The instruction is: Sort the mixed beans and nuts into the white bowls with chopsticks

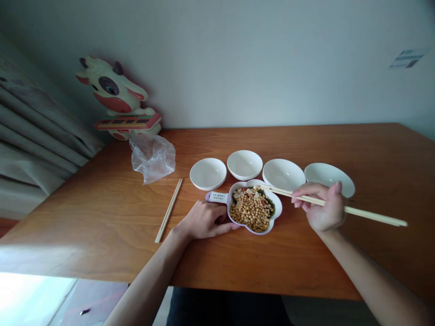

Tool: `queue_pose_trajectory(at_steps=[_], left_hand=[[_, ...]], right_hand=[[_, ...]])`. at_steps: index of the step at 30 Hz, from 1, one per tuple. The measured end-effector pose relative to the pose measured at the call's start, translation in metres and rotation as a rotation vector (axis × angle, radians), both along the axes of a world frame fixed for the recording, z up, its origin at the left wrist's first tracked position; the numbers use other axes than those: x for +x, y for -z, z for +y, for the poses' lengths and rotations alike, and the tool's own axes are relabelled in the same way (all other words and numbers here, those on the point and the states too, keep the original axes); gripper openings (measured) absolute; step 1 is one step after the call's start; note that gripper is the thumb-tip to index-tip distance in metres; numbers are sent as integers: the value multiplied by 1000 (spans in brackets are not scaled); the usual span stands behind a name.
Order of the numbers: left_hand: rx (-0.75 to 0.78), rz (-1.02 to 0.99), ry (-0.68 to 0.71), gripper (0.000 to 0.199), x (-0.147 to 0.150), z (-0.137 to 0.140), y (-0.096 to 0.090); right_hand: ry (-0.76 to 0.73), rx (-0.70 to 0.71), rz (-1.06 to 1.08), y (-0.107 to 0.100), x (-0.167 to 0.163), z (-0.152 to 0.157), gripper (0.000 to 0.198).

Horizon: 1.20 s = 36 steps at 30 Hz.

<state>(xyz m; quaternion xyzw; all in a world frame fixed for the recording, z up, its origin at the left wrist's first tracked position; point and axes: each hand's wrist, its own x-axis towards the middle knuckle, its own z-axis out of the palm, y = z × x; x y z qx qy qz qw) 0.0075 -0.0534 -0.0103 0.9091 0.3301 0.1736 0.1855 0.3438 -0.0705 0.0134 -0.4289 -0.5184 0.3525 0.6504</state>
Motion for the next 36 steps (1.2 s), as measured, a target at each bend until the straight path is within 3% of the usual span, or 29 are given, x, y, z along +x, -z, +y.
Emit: queue_pose_trajectory(at_steps=[5, 11, 14, 18, 24, 30, 36], left_hand=[[-5, -20, -2, 53, -1, 0, 1], [-2, -13, 4, 54, 0, 0, 1], [-3, -14, 6, 53, 1, 0, -1], [9, -2, -2, 53, 1, -1, -2], [14, -5, -6, 51, 2, 0, -1], [16, 0, 4, 51, 0, -1, 0], [19, 9, 4, 50, 0, 0, -2]], right_hand=[[41, 66, -83, -27, -14, 35, 73], [8, 52, -110, -25, -21, 45, 63], [-142, -99, -58, -25, -10, 40, 46], [-338, -247, 53, -30, 10, 36, 38], [-495, -185, -43, -22, 31, 21, 59], [-597, -185, -157, -2, 20, 3, 76], [-603, -190, -162, 3, 14, -3, 86]])
